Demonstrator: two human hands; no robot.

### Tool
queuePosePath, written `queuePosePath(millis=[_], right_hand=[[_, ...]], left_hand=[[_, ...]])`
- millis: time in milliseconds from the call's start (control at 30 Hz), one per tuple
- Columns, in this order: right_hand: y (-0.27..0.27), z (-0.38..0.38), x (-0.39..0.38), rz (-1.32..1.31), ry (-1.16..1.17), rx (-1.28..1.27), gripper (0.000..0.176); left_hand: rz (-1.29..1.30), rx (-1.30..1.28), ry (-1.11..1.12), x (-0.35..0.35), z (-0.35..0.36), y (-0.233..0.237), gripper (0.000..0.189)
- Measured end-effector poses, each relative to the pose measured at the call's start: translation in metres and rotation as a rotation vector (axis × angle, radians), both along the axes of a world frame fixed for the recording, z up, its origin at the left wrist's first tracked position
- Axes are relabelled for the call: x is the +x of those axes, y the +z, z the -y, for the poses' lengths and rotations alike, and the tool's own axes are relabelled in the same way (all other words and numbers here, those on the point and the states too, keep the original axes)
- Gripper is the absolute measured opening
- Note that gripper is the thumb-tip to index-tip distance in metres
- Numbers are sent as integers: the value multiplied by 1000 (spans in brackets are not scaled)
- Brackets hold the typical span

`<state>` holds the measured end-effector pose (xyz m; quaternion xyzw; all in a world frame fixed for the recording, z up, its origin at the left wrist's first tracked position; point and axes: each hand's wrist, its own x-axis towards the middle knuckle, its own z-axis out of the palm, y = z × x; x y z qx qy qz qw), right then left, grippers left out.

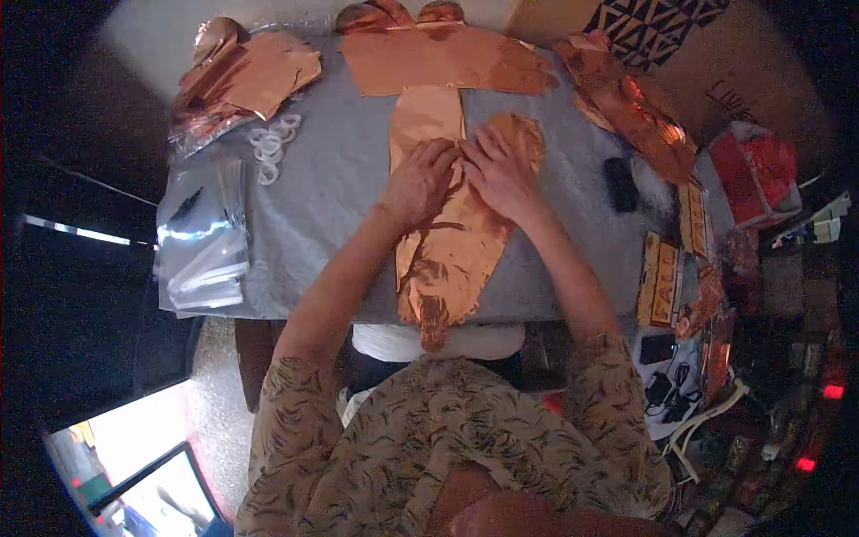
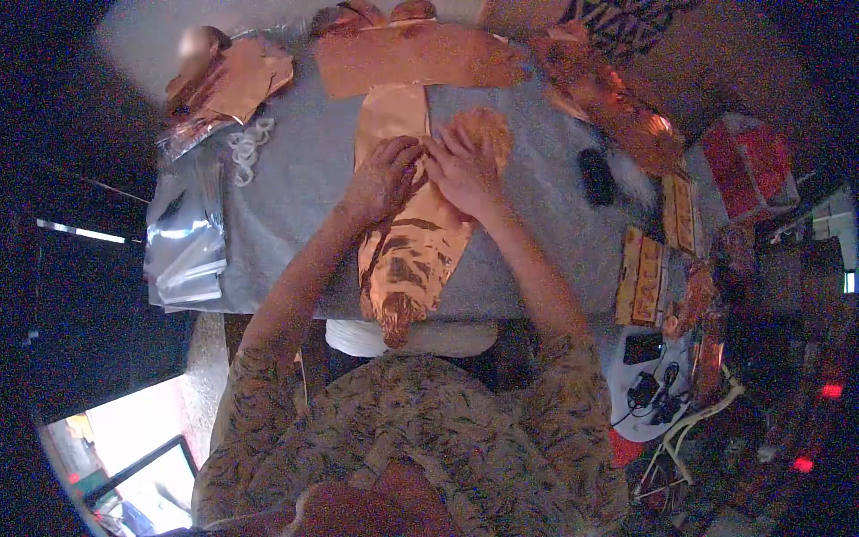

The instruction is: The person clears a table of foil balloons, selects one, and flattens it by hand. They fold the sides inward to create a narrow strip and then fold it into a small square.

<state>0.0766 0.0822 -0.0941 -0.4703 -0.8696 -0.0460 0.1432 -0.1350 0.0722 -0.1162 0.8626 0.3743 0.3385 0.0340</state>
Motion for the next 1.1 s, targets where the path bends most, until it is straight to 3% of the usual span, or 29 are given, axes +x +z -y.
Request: queuePosePath(millis=[167, 267, 500, 833, 1100], right_hand=[[9, -17, -10, -184, -83, -143, 46], [-1, -52, -8, 19, -99, -14, 46], [-10, -103, -18, -23, -146, -6, 47], [0, -97, -6, 120, -147, -99, 64], [0, -61, 1, 129, -59, -31, 65]], left_hand=[[-17, -12, 24, 1, 5, 3, 48], [-20, 21, -4, -1, 2, 3, 47], [-40, -83, 56, 2, 3, 0, 44], [-184, -21, 182, 1, 9, 2, 42], [-222, -48, 215, 3, 9, -2, 46]])
